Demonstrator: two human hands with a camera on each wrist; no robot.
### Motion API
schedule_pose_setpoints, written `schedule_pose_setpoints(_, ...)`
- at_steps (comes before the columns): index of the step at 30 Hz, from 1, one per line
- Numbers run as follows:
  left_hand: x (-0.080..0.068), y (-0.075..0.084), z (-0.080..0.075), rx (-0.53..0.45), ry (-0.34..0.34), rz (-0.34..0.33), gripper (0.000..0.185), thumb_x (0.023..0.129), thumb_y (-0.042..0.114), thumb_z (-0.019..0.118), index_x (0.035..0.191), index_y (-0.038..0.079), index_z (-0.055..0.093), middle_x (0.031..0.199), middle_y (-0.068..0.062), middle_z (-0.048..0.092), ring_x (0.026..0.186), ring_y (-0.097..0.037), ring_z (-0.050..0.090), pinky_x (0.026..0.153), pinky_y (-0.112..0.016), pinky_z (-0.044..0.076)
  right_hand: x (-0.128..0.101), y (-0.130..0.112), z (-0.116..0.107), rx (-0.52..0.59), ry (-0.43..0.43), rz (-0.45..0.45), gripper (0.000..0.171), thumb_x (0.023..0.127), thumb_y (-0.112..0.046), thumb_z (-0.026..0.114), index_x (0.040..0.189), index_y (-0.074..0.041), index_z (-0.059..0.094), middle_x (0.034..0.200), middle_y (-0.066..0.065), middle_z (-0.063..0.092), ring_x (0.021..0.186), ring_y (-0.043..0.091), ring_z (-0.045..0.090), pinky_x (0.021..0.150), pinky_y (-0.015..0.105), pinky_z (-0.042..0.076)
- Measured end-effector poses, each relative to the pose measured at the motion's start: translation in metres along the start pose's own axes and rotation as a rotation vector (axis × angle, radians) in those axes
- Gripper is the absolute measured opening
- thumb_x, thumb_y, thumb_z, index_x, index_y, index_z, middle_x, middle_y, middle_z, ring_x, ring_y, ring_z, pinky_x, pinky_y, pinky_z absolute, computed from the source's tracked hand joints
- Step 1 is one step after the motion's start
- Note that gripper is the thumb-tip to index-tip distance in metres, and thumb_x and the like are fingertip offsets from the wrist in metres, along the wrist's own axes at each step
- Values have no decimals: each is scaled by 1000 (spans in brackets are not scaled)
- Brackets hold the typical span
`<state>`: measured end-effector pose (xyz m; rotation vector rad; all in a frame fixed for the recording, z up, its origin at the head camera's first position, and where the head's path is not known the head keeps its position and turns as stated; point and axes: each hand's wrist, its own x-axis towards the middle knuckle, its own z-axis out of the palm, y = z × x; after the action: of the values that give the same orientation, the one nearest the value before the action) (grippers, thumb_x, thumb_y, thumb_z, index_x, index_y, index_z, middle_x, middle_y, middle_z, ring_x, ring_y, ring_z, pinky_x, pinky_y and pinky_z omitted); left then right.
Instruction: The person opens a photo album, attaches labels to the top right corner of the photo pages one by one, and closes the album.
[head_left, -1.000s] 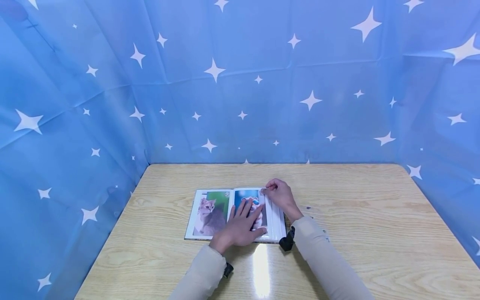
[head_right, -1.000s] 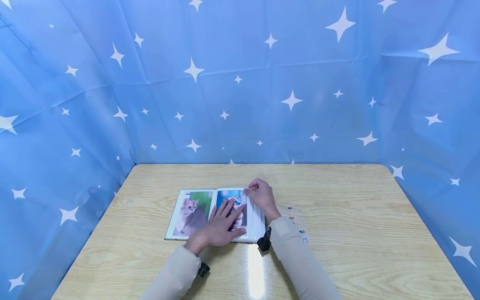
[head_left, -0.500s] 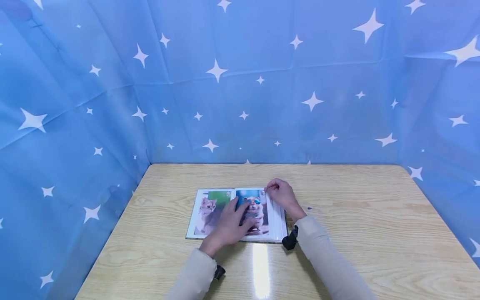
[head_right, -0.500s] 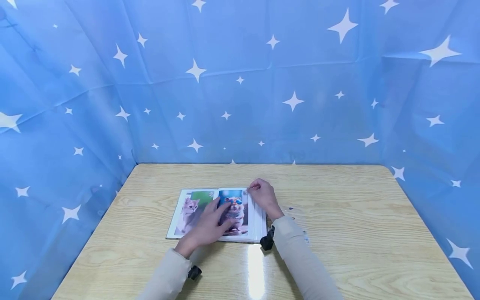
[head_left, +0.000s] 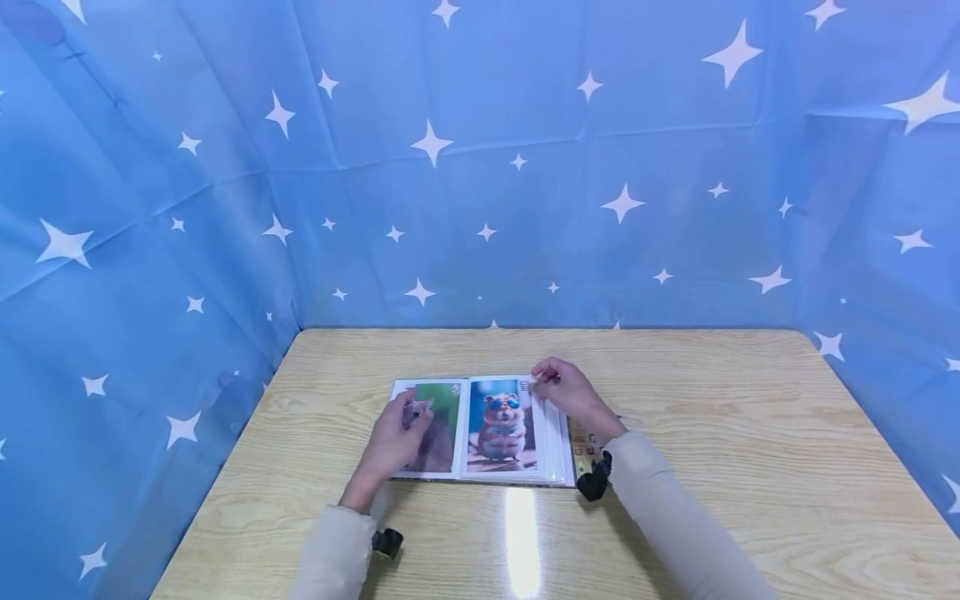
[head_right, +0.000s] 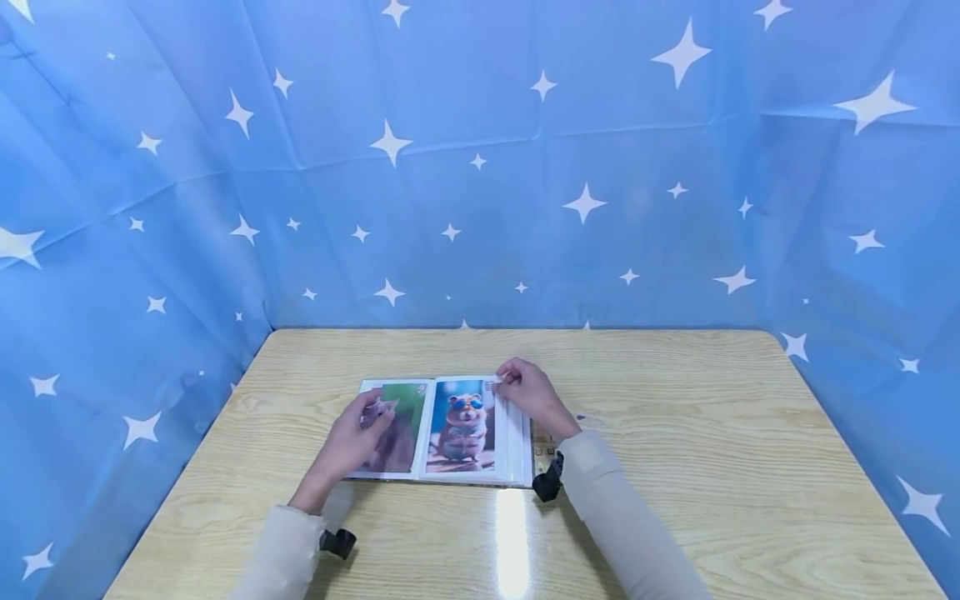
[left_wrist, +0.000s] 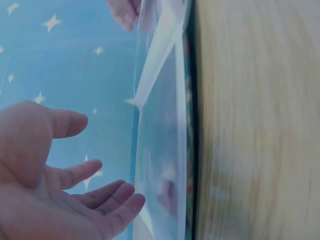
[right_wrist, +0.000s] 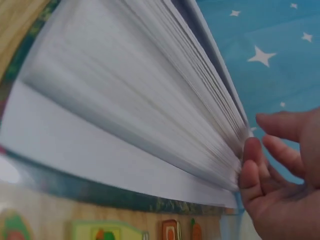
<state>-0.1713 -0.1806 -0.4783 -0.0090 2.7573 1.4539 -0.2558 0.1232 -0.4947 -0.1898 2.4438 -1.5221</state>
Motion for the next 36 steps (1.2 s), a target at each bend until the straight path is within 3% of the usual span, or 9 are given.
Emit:
schedule_pose_setpoints(7,1,-11,-21,-40,13,-111,53,101,25,56,148,4,41,141,-26,50,129,-42,49,105,-56,42,-6,-3,-2,-54,2,-17,21,94,-12,65,114,-9,62,104,9,61,92,23,58,73,33,50)
schedule_pose_setpoints(16,7,-20,-38,-20,4,-193,54,102,29,51,149,5,38,146,-27,44,132,-43,45,105,-56,42,-24,-1,-15,-257,12,-138,28,91,-11,70,118,-7,64,114,11,61,104,26,58,87,43,52)
schedule_pose_setpoints(24,6,-24,-48,-70,-56,-261,56,104,31,48,151,4,34,141,-27,50,130,-42,48,105,-56,40,-42,8,-29,-297,-94,-181,45,88,-11,74,130,0,59,128,17,56,113,33,55,96,52,47)
schedule_pose_setpoints(30,8,-27,-49,-131,-68,-295,56,104,32,46,151,4,34,142,-25,50,124,-39,53,99,-50,46,-50,16,-33,-318,-181,-223,62,88,-18,76,141,1,50,144,24,46,135,45,40,109,61,34)
schedule_pose_setpoints(36,9,-28,-50,-193,-74,-318,58,104,35,47,151,4,33,141,-25,50,125,-40,54,104,-52,43,-56,15,-31,-412,-217,-230,69,89,-19,74,147,2,42,151,30,35,141,51,27,111,65,28)
